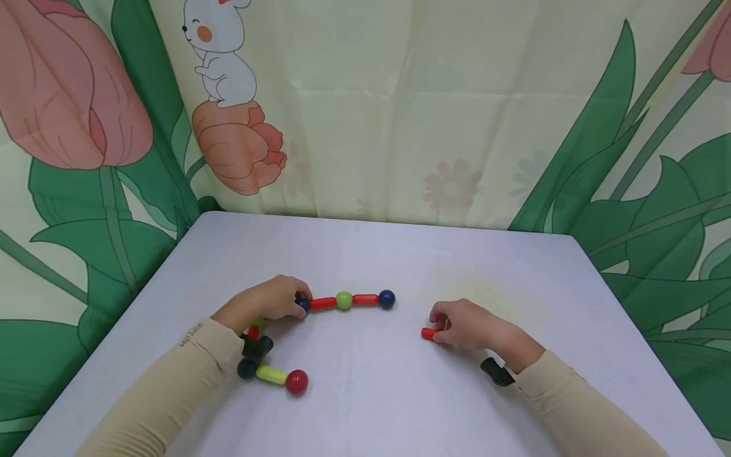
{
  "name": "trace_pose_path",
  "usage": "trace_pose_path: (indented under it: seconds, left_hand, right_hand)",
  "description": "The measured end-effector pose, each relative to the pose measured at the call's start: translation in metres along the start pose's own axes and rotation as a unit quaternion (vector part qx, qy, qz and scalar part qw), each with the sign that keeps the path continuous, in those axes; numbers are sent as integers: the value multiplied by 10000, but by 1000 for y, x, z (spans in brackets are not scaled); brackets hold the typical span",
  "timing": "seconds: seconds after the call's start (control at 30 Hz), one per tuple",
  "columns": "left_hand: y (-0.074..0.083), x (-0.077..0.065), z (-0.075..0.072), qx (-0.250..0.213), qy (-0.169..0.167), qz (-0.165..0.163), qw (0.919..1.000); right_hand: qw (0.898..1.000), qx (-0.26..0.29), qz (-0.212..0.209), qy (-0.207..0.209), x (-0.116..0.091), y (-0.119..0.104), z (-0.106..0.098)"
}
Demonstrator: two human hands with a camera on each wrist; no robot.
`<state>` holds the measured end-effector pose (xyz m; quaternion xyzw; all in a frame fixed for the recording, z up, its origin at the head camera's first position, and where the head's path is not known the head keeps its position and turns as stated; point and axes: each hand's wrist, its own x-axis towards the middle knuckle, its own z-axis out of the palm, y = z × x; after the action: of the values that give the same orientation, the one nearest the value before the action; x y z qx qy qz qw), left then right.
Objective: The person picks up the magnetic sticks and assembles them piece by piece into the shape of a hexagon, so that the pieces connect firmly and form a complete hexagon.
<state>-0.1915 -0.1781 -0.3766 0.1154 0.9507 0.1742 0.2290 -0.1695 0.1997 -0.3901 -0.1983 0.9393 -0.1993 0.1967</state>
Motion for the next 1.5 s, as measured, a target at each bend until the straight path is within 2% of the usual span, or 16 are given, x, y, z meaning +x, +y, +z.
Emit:
trace_pose_path:
  seconds: [0.17,0.37,0.5,0.6,0.8,1.1,1.3,1.5]
  left_hand:
    - [-7,-5,-2,27,-34,-178,9998]
    - [-16,-13,-3,32,-125,-185,9997]
    - [-15,-21,-5,-110,-328,-438,9984]
    - [-11,-22,-8,-30,-420,-531,9977]
    - [-2,-11,-10,226,-197,-312,9991]
    - [6,9,-3,336,-146,-282,9989]
    - [6,10,-1,326,-125,-251,9991]
    - [7,10,-1,271,-126,-186,9994]
  right_hand:
    - [9997,-127,-218,45,6,-2,2]
    - [9992,-189,-318,140,17,-3,2]
    - [9989,-220,-375,196,25,-4,1]
    - [9986,-197,-430,239,32,-6,-2]
    - [9985,-139,-436,312,52,-15,-8]
    - [9988,-105,-275,398,90,-39,-14]
    - [9992,-106,-78,373,111,-51,-12]
    - [9995,-119,-113,271,120,-54,-9]
